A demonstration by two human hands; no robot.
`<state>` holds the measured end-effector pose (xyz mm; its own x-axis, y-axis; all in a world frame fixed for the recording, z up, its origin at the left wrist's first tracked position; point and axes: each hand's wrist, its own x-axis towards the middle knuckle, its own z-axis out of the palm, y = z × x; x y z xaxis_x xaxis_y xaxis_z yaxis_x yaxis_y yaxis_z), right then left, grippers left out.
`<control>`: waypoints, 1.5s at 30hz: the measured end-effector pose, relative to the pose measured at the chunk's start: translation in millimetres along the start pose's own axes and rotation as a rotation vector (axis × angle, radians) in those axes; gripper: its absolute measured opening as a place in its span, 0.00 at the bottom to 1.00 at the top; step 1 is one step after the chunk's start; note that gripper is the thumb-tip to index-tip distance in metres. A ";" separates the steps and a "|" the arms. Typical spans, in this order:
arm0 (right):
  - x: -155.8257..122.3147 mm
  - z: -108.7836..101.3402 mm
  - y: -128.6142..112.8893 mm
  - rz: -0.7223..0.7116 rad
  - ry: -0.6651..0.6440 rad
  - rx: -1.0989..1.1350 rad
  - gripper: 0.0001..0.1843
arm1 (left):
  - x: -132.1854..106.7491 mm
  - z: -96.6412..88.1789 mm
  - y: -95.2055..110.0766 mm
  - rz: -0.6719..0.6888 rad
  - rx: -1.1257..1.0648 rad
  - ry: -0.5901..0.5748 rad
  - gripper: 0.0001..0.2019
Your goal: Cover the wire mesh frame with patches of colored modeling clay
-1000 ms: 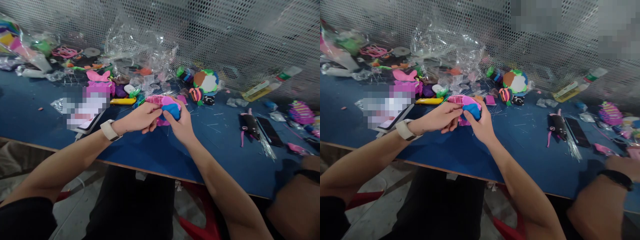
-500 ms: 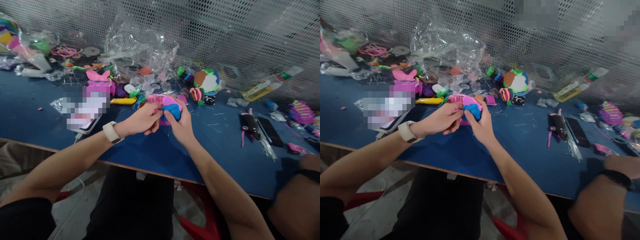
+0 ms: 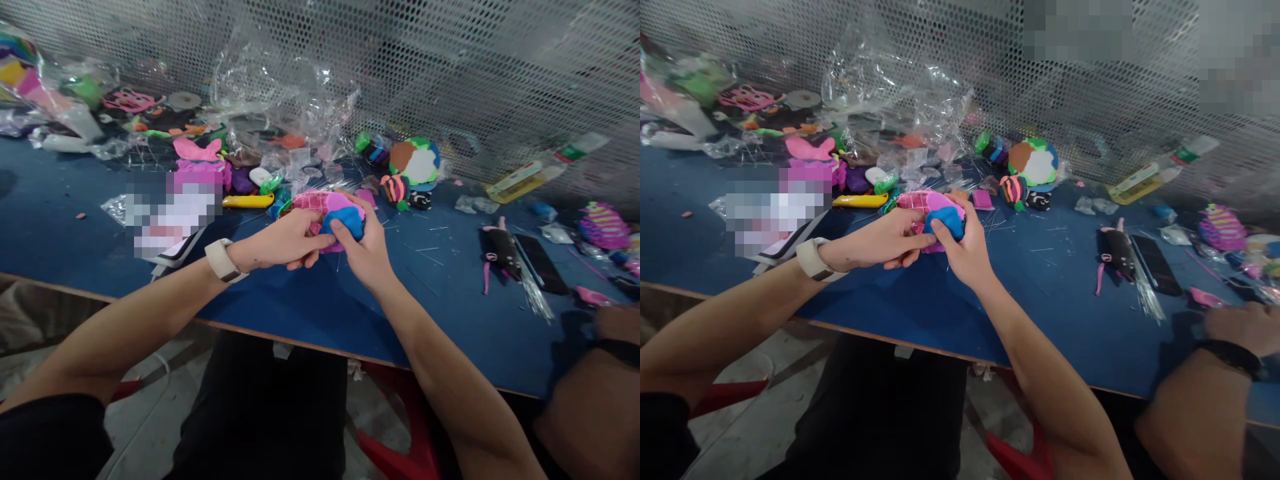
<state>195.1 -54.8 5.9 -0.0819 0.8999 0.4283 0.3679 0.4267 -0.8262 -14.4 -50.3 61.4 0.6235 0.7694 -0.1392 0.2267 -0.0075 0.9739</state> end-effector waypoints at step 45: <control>4.2 -10.5 -8.1 0.018 -0.121 -0.002 0.37 | 2.3 -9.3 -4.2 0.018 0.139 0.009 0.15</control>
<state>201.5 -55.4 18.3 -0.1861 0.9117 0.3663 0.3719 0.4105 -0.8326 -20.9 -42.5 58.6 0.6216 0.7741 -0.1199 0.3174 -0.1090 0.9420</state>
